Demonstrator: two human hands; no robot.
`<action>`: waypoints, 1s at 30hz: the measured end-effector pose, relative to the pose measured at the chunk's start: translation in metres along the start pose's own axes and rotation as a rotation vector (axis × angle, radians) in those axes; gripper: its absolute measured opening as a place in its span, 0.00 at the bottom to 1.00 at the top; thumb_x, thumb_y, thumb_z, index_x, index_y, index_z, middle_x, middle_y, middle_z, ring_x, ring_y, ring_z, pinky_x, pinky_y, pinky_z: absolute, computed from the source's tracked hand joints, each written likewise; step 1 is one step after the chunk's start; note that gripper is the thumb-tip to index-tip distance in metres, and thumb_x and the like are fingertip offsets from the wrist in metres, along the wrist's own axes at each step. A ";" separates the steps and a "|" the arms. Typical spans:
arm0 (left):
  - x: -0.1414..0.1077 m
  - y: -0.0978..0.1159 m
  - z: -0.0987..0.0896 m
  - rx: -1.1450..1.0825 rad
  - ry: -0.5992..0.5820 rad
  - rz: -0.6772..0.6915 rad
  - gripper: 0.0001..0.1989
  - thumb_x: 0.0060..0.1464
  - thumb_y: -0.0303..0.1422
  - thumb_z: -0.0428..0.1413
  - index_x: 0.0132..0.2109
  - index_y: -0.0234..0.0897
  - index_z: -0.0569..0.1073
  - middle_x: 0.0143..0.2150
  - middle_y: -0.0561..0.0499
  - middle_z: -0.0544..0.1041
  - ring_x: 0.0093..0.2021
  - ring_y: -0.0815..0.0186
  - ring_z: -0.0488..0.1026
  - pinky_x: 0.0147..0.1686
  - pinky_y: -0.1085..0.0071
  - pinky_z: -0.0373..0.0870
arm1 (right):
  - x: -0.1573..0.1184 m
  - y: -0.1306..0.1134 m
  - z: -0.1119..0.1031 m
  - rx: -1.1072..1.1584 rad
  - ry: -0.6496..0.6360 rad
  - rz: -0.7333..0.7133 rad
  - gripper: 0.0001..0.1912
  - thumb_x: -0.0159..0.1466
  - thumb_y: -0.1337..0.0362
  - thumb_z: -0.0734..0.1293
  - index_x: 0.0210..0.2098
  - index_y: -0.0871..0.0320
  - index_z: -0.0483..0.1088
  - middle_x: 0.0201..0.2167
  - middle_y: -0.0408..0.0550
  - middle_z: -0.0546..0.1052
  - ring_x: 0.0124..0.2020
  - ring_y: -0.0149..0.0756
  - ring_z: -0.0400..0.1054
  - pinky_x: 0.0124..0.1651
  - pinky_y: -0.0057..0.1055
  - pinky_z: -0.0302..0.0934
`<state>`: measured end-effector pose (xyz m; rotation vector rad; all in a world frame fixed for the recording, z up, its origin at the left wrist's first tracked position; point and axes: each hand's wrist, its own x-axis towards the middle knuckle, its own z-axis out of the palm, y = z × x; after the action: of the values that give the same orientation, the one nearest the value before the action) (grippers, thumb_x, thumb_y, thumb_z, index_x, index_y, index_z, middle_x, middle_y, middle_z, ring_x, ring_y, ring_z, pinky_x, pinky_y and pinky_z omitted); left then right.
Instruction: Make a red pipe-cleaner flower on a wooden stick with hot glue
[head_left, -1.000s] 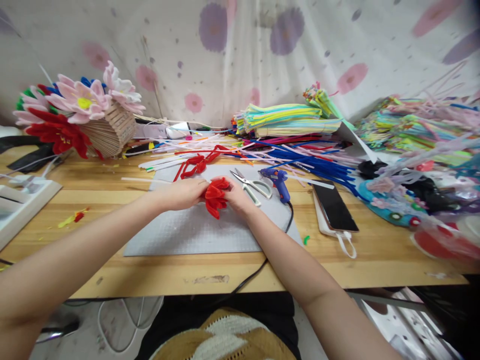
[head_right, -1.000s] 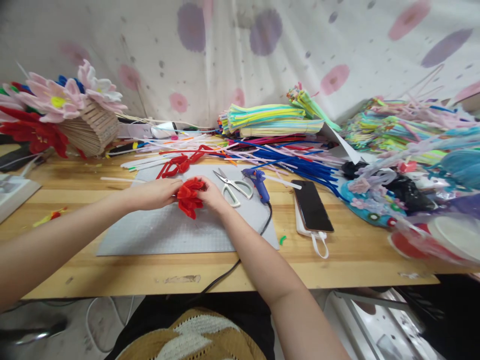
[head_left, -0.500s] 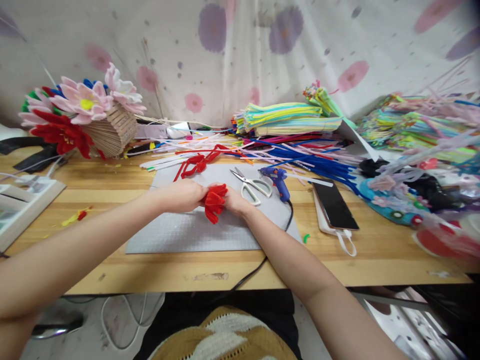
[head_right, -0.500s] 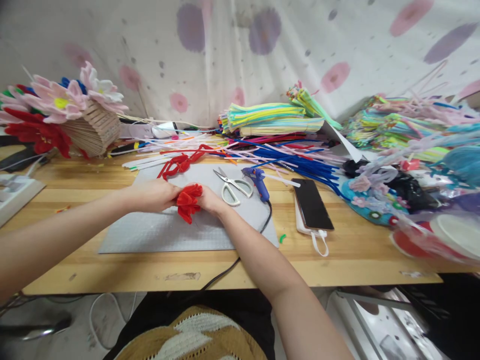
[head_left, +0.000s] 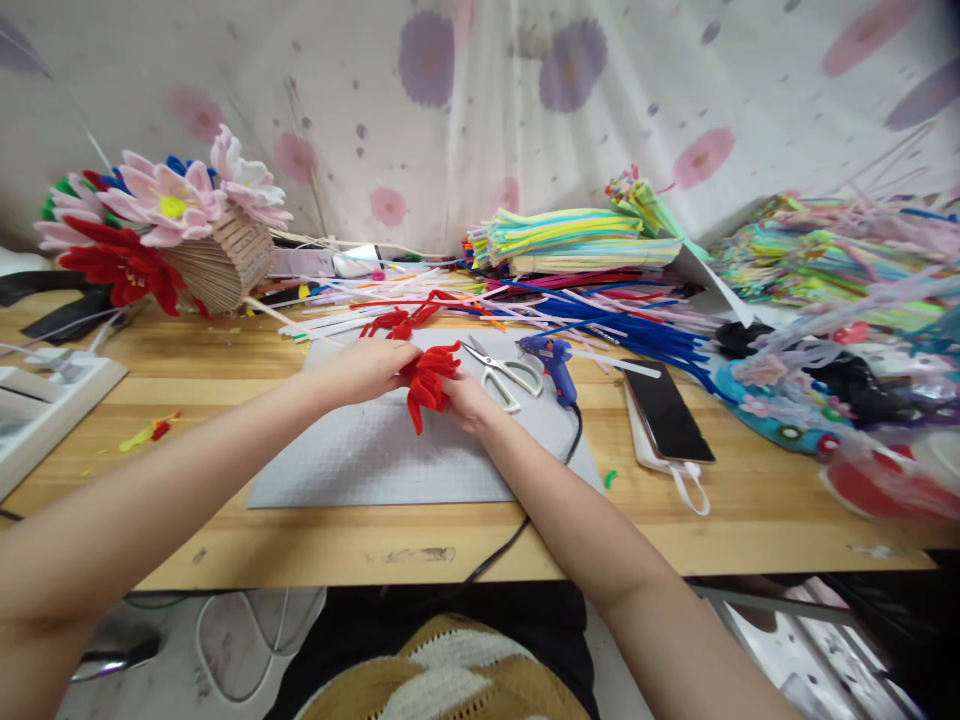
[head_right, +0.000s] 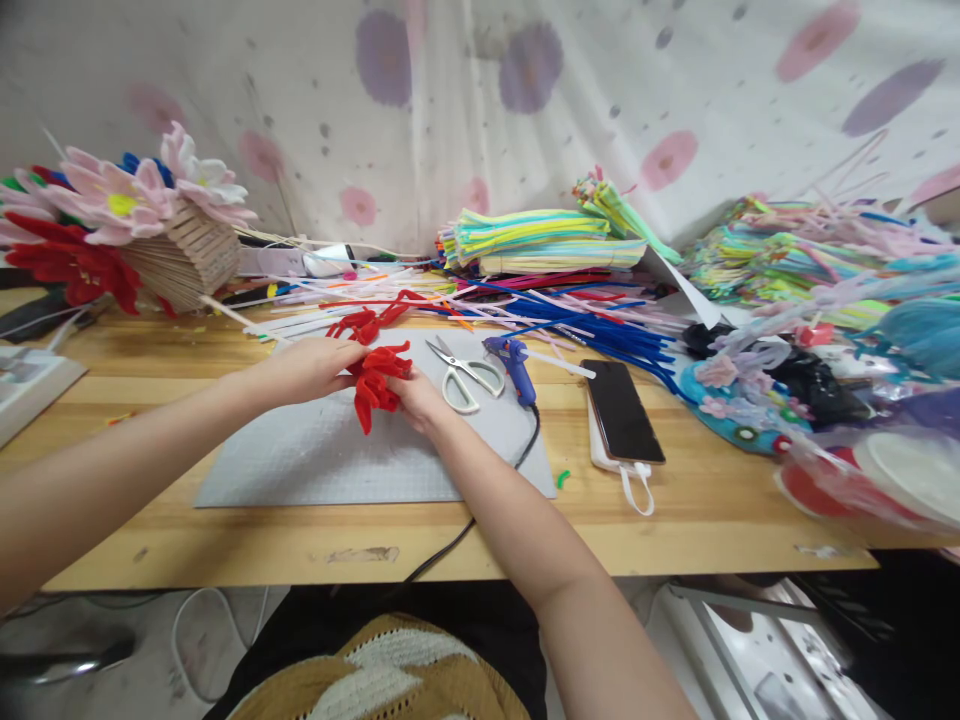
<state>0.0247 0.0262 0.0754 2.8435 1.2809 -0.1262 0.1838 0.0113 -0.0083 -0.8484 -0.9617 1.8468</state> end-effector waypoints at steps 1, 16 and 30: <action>-0.001 0.001 0.001 0.015 0.016 0.004 0.12 0.53 0.35 0.48 0.43 0.37 0.70 0.40 0.46 0.76 0.40 0.61 0.73 0.38 0.69 0.65 | 0.000 0.000 -0.001 0.030 0.007 0.010 0.18 0.44 0.58 0.73 0.31 0.56 0.67 0.27 0.41 0.72 0.27 0.27 0.65 0.30 0.25 0.61; -0.005 0.024 -0.011 -0.043 0.032 -0.017 0.09 0.45 0.30 0.50 0.29 0.37 0.75 0.26 0.47 0.76 0.27 0.63 0.71 0.27 0.70 0.59 | 0.002 0.009 -0.013 -0.046 -0.049 -0.112 0.21 0.45 0.65 0.73 0.38 0.55 0.68 0.27 0.41 0.74 0.24 0.27 0.64 0.24 0.23 0.58; 0.006 -0.008 -0.008 -0.982 -0.050 -0.436 0.03 0.44 0.28 0.57 0.26 0.33 0.73 0.21 0.49 0.72 0.20 0.68 0.66 0.21 0.74 0.60 | 0.005 -0.008 -0.011 0.169 0.128 0.058 0.25 0.56 0.42 0.61 0.42 0.55 0.62 0.29 0.43 0.72 0.26 0.30 0.68 0.26 0.27 0.63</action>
<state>0.0228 0.0361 0.0830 1.7200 1.3939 0.3321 0.1937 0.0214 -0.0074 -0.8860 -0.6976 1.8692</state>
